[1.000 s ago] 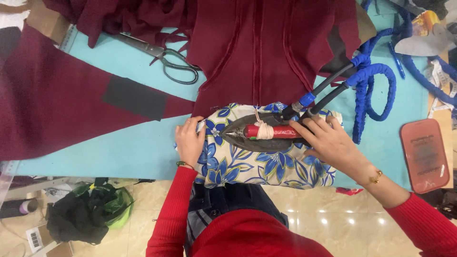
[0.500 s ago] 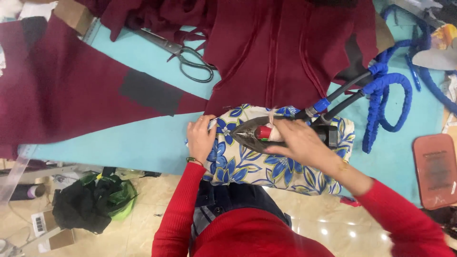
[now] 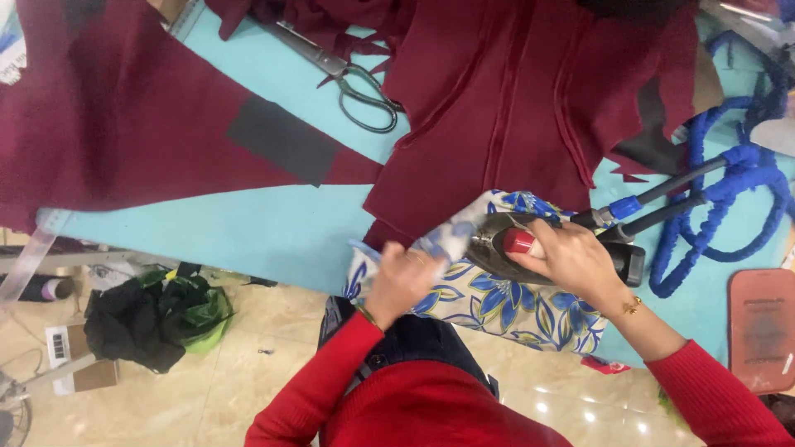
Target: Ironing a piece of floral fabric and then cutting out pattern pieces from a larger maroon fabric using tailor shears.
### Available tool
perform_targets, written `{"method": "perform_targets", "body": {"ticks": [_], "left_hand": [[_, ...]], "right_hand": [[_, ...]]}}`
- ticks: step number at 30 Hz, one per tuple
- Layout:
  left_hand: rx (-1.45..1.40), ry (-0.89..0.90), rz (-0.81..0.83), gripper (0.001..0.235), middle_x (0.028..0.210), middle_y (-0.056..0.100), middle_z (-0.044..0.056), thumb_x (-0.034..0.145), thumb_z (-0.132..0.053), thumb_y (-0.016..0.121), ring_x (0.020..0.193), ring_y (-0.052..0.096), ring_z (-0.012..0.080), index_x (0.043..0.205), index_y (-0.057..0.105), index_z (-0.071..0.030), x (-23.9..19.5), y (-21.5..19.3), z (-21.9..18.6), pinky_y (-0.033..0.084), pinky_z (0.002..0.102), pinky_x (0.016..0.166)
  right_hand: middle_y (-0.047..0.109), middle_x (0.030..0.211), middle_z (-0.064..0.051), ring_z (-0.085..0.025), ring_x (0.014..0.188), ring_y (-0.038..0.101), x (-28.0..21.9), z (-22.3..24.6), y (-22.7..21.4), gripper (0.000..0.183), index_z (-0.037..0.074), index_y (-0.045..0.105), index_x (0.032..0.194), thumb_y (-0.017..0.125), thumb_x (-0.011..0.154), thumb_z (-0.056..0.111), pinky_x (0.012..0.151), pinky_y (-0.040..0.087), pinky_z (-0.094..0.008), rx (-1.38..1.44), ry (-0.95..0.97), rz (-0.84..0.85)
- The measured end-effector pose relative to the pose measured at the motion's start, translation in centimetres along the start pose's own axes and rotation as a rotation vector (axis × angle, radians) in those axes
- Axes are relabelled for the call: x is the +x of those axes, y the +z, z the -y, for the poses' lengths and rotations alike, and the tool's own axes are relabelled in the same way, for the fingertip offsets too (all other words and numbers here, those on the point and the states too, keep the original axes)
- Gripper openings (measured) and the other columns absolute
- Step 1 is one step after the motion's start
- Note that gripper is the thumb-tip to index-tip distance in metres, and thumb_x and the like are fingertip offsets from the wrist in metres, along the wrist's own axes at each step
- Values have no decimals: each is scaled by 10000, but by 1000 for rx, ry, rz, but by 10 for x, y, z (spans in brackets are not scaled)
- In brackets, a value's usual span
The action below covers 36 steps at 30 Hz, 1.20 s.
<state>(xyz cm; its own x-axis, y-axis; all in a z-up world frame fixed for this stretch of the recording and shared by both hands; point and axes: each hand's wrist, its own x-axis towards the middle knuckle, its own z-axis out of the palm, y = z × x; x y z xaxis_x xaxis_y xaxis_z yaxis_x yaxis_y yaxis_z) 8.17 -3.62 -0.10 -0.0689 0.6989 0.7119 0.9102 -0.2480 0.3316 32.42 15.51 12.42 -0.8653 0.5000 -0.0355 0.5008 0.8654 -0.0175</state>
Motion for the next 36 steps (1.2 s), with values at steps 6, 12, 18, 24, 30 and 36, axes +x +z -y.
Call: {"method": "perform_targets", "body": {"ticks": [6,12,18,24,30,36], "left_hand": [[-78,81,52,188,772,533,3,996,-128,518,647,557,181,1013,702,-160,-5,-4,-40,453,353,757],[-140,-4,80,196,796,582,22,973,-149,540,681,593,193,1082,701,-170,-23,3,-34,441,377,802],[-215,-327,115,240,921,709,47,945,-214,644,819,690,232,1173,706,-175,-7,-17,4,435,412,840],[-283,-701,151,398,839,747,63,900,-114,725,822,712,267,1286,648,-169,35,-46,31,404,398,918],[-310,-802,198,401,892,752,115,918,-108,725,891,717,318,1301,612,-134,42,-54,36,396,429,937],[-279,-796,181,356,875,737,52,904,-111,736,856,706,264,1239,637,-180,48,-49,41,409,399,951]], "right_hand": [[699,606,-70,-226,659,754,-1,1,-2,484,161,594,1020,648,891,623,810,558,-320,42,10,-55],[694,603,-88,-231,667,749,-3,0,0,495,144,617,1025,702,858,602,808,552,-311,82,42,-58],[709,632,-112,-251,681,746,13,18,-8,532,160,620,1061,684,858,648,795,557,-350,116,84,-2],[720,622,-65,-203,651,759,45,59,-16,544,189,578,1020,637,859,705,802,556,-330,62,12,-5],[725,620,-69,-196,638,762,58,75,-27,507,183,543,935,584,907,688,784,562,-319,7,-4,-16],[737,658,-78,-211,677,775,56,73,-26,583,181,553,965,605,851,751,806,562,-348,43,-25,-3]]}}
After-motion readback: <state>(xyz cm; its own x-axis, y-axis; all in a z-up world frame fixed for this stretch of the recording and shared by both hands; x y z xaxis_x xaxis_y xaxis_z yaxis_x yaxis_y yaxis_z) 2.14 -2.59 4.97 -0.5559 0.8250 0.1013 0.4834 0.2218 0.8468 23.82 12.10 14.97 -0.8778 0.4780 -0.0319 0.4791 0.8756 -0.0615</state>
